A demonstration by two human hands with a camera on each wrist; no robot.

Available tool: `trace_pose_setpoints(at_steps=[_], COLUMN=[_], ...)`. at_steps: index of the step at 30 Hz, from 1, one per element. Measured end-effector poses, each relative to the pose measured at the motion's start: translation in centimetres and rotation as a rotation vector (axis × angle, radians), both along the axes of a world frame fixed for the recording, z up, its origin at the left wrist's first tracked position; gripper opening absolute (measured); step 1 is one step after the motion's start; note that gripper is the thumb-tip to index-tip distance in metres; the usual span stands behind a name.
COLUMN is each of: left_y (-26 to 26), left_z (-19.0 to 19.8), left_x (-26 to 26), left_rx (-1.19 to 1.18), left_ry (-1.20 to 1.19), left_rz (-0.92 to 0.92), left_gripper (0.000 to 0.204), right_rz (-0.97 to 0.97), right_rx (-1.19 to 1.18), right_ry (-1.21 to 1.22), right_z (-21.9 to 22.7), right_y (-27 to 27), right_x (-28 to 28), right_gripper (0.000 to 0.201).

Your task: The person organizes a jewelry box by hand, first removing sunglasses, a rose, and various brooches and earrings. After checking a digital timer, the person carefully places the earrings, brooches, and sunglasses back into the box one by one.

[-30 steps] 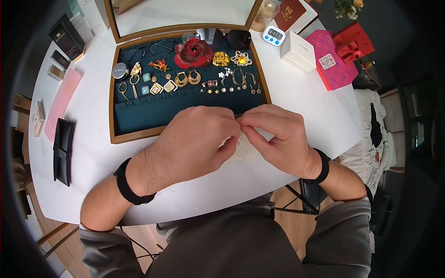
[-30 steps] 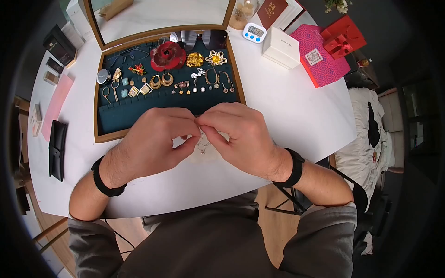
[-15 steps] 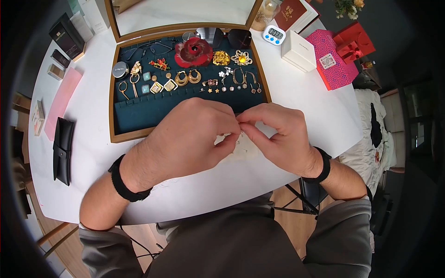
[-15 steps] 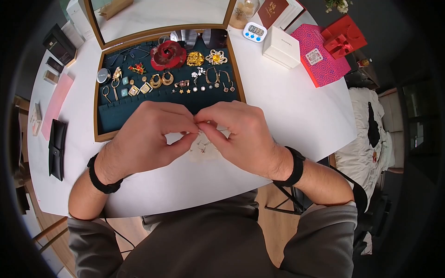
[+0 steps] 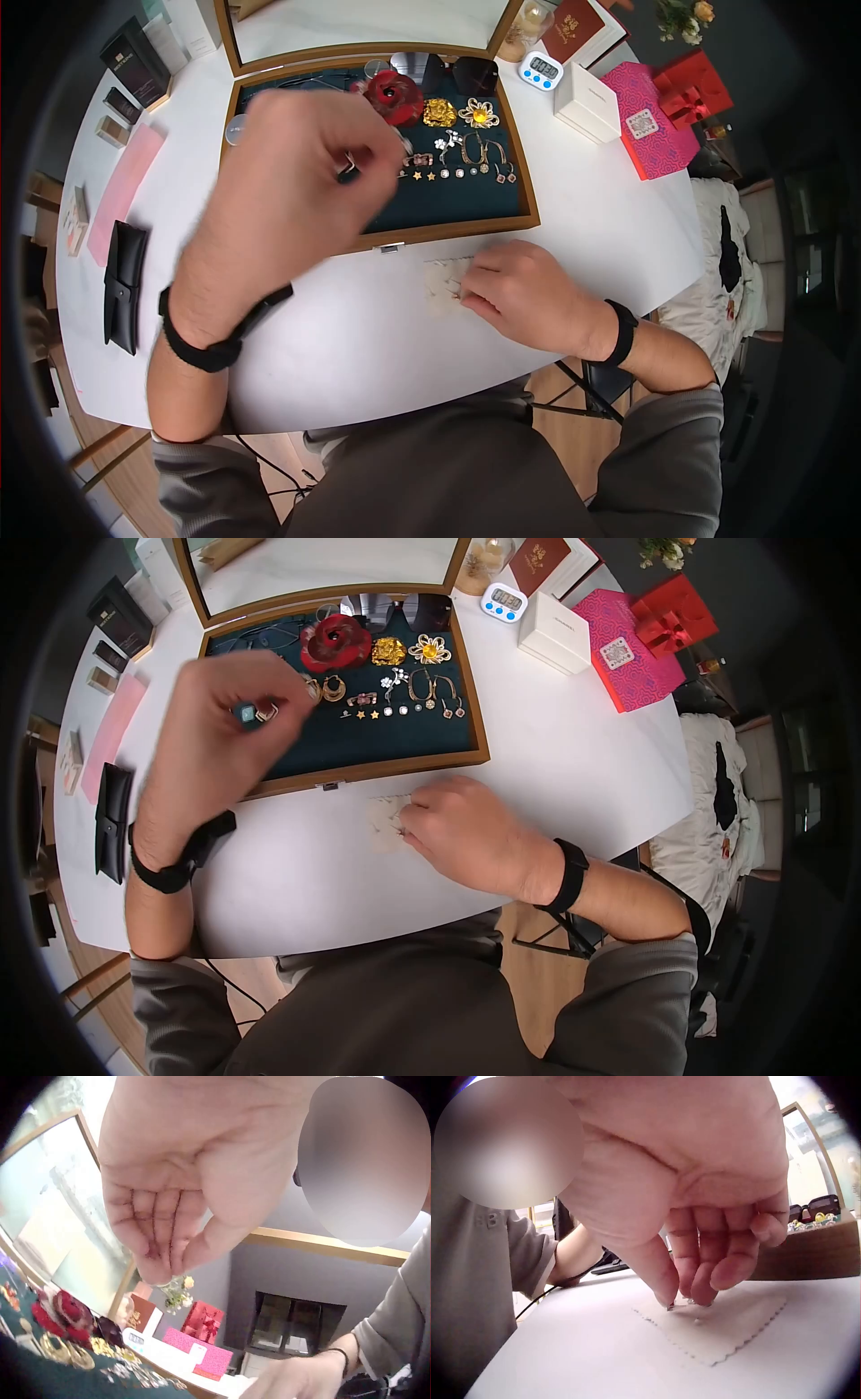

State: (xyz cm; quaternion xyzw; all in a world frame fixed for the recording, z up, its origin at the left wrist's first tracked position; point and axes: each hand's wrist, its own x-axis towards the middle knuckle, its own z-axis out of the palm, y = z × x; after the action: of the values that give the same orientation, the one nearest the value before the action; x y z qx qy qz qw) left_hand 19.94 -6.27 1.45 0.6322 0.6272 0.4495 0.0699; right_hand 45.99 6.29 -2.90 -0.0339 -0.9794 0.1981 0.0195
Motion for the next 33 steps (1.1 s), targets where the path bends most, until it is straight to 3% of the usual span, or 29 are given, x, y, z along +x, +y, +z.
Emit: trace_pose_setpoints(at_steps=[8,23,33], left_y=[-0.9,-0.6,-0.6], left_z=[1.5,1.1,1.1], left_x=[-3.9,-2.7,-2.0], left_rx=[-0.144,-0.14,-0.156], left_ry=[-0.038,0.01,0.02], left_rz=[0.179,0.147,0.118], left_gripper=[0.008,0.006,0.005], right_rz=[-0.026,-0.018,0.059], right_rx=[0.019,0.11,0.296], right_ry=[-0.014,-0.086,-0.076], right_z=[-0.8,-0.5,-0.2], right_y=[-0.8,-1.0,-2.0], right_x=[-0.4,-0.5,-0.6], right_gripper=[0.016,0.007,0.007])
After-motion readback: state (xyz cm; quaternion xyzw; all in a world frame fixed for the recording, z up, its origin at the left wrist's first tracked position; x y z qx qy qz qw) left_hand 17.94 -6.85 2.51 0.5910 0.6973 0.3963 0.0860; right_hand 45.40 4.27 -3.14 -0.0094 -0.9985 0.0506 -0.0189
